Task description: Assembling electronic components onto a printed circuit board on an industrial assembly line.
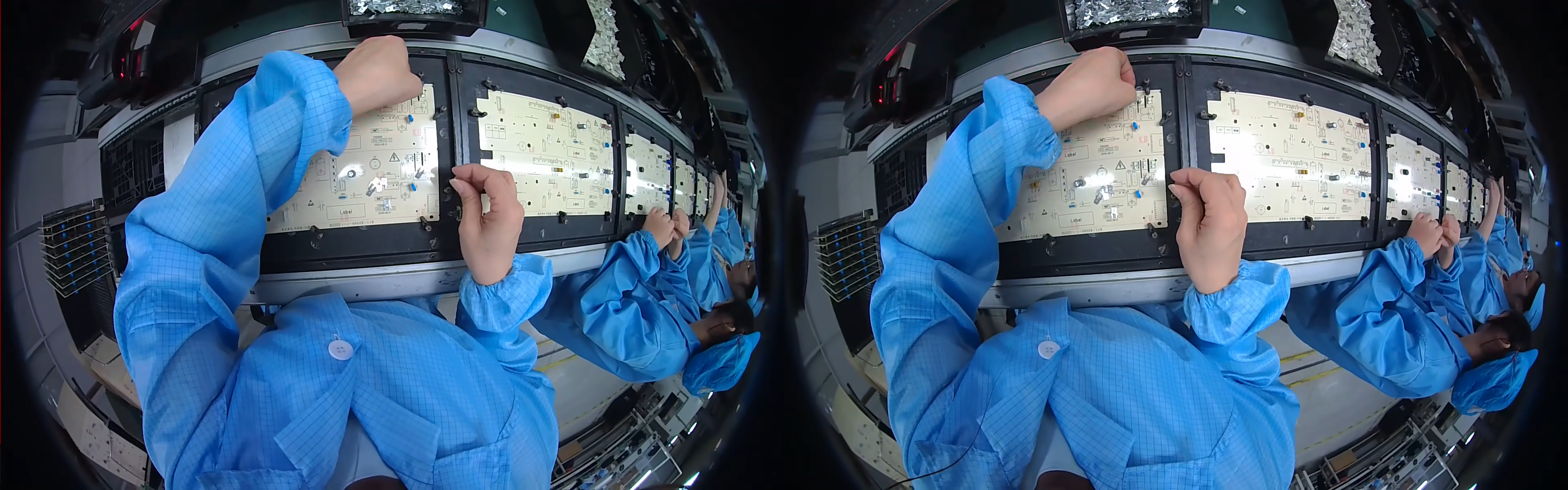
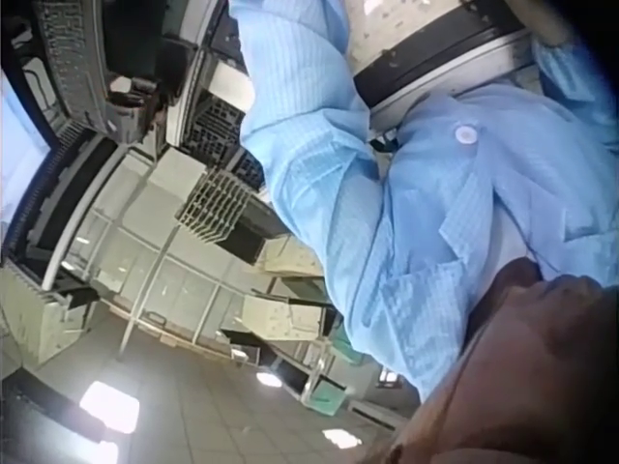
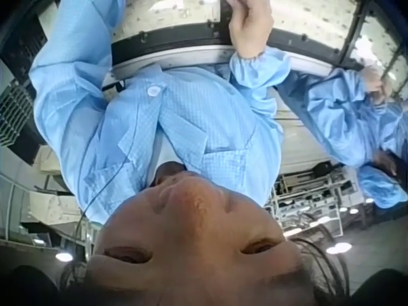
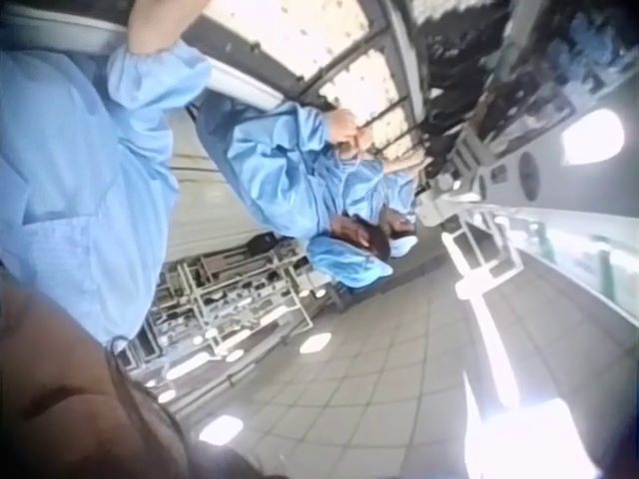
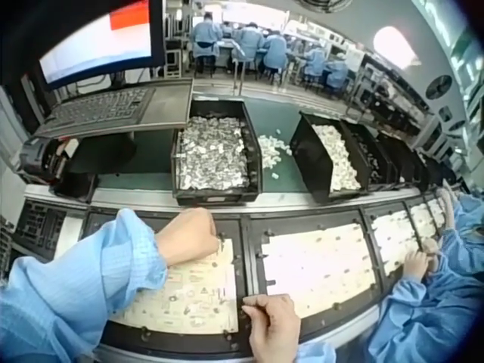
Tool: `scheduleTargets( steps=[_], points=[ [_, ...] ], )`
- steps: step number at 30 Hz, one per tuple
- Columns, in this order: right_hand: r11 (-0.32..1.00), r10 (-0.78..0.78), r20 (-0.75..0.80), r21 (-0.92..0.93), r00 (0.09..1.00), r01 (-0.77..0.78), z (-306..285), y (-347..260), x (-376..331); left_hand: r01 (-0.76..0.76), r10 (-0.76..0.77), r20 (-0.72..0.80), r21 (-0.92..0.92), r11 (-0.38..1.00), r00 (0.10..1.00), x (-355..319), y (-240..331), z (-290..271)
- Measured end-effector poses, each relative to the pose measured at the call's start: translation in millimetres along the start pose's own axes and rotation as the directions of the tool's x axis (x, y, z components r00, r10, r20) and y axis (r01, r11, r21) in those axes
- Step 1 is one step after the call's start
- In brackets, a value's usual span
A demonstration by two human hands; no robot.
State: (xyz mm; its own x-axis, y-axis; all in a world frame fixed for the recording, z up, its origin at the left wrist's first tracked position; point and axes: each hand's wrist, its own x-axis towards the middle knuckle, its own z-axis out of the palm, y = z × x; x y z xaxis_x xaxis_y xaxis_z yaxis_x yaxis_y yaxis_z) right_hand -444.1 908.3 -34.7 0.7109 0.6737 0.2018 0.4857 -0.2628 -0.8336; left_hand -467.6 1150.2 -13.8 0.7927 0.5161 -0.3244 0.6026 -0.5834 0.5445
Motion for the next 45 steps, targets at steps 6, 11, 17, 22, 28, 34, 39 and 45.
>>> scheduleTargets(
  steps=[6,11,17,22,28,34,39,45],
  points=[
    [0.971,-0.198,-0.052,-0.149,0.979,0.189,6.4,6.8,4.8,-0.052,0.051,-0.009,-0.047,0.998,0.999,-1.1,1.1,0.6],
    [0.985,0.165,-0.065,0.052,0.984,-0.162,9.7,1.9,-0.7,-0.02,0.017,0.069,0.035,0.999,0.997,-6.9,0.9,-0.3],
    [0.973,0.222,-0.11,0.094,0.969,-0.212,4.2,12.6,4.7,-0.291,0.294,-0.034,0.076,0.954,0.955,-71.1,6.7,36.3],
    [0.975,0.207,-0.091,0.1,0.974,-0.198,8.5,6.3,9.1,-0.377,0.376,0.022,0.076,0.923,0.926,-77.5,-2.3,56.6],
    [0.988,0.026,0.014,-0.152,1.0,-0.024,24.2,2.4,19.8,-0.391,0.392,-0.054,0.023,0.92,0.919,-75.3,-8.5,47.0],
    [0.989,0.084,0.042,-0.13,0.996,-0.078,36.5,7.4,28.5,-0.244,0.243,-0.044,-0.015,0.97,0.969,-67.0,-16.0,16.8],
    [0.968,0.136,0.062,-0.221,0.989,-0.119,36.0,-0.5,34.5,-0.219,0.215,-0.059,-0.072,0.973,0.975,-68.4,-25.2,11.7],
    [0.872,0.052,0.082,-0.49,0.995,-0.005,42.4,-14.0,36.1,-0.195,0.192,-0.044,-0.112,0.974,0.98,-71.2,-22.8,11.0]
  ],
)
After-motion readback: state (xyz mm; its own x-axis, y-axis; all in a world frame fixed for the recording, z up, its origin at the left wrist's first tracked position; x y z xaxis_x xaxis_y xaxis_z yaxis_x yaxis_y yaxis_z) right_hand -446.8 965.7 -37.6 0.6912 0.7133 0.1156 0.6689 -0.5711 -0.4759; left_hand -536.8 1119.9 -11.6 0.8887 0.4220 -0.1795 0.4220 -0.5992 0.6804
